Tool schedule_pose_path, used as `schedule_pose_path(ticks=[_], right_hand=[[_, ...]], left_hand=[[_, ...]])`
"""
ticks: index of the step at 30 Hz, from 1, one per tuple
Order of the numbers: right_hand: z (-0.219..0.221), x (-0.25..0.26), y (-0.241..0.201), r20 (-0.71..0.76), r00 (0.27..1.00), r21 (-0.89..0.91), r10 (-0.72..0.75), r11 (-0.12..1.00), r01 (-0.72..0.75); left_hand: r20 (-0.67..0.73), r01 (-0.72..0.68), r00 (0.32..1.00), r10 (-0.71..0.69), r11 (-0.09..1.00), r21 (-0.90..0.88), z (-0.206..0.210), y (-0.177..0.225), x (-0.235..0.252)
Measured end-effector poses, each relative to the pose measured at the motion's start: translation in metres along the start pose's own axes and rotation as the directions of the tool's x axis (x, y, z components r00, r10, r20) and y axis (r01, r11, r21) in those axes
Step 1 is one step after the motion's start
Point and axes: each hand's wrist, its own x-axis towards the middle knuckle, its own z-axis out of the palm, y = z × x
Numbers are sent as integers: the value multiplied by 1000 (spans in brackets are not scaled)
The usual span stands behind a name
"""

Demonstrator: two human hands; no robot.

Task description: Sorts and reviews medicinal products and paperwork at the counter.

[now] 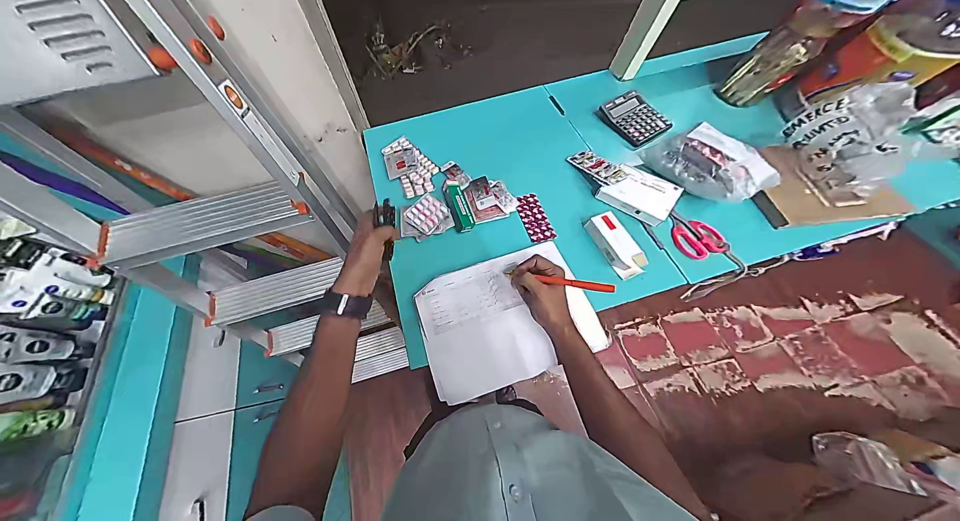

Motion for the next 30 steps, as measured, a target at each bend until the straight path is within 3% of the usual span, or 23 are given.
schedule_pose_path(ticks=[3, 6, 9, 13, 18, 23, 26, 30], right_hand=[[1, 1, 0, 5, 1000, -2, 3, 1000, -3], [1, 2, 1, 7, 1000, -15, 2, 1000, -2], [1, 1, 0, -1, 1000, -40, 12, 999, -12], [2, -1, -1, -12, 999, -53, 43, 998, -44], [-2, -2, 2, -23, 998, -75, 58, 995, -59], [-1, 0, 1, -11, 999, -53, 50, 997, -51], [-1, 0, 1, -7, 999, -31, 38, 999, -38], [0, -1, 0, -8, 1000, 4, 25, 1000, -25]], left_hand=[[29, -124, 992, 120, 954, 271, 9, 19, 55], [133, -236, 972, 195, 786, 571, 20, 21, 126], [196, -224, 974, 116, 636, 738, 36, 22, 168], [181, -175, 983, 39, 514, 839, 49, 26, 178], [162, -176, 984, 71, 486, 856, 49, 26, 170], [59, -288, 934, 353, 642, 710, 32, 30, 133], [65, -458, 845, 532, 654, 602, 20, 22, 72], [60, -501, 812, 581, 640, 582, 16, -31, -44]])
